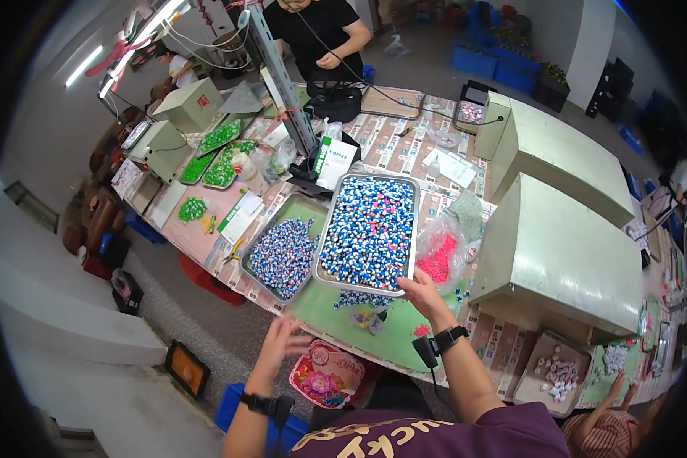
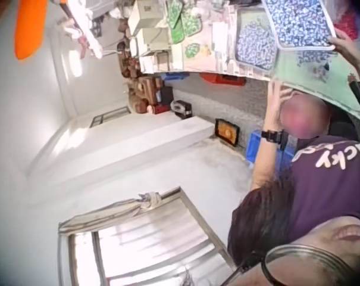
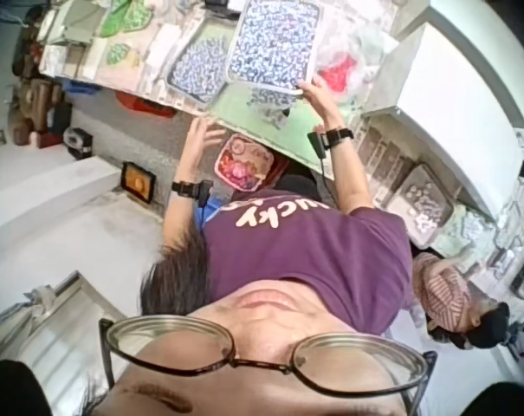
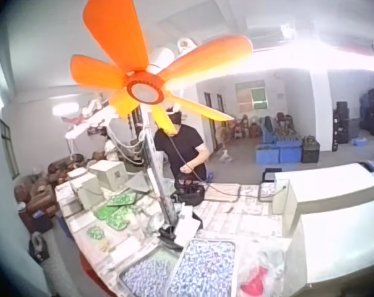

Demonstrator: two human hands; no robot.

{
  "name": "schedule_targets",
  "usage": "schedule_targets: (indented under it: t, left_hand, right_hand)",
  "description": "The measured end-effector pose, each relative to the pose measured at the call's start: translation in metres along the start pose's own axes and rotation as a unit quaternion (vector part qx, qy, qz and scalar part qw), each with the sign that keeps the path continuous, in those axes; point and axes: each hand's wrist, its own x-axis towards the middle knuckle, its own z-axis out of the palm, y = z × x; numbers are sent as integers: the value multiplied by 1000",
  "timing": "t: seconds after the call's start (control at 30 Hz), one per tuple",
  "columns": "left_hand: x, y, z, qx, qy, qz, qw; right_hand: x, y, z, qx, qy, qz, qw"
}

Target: The person pours blue and white capsules from a blue crate into a metal tray, then sits on a stool to handle them. They pick up a small white packet, open it, and use a glue bottle to attach pink pieces to the capsules one by one.

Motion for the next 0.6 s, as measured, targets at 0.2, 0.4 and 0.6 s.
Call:
schedule_targets:
  t: [0.2, 0.4, 0.6]
  left_hand:
    - [-83, -73, -54, 25, 73, -122, 990]
    - [-85, -84, -64, 0, 116, -103, 988]
    - [-92, -101, -74, -18, 154, -87, 984]
  right_hand:
    - [43, 68, -24, 37, 27, -48, 998]
    - [76, 84, -50, 17, 83, -30, 996]
    - [97, 96, -73, 2, 101, -9, 995]
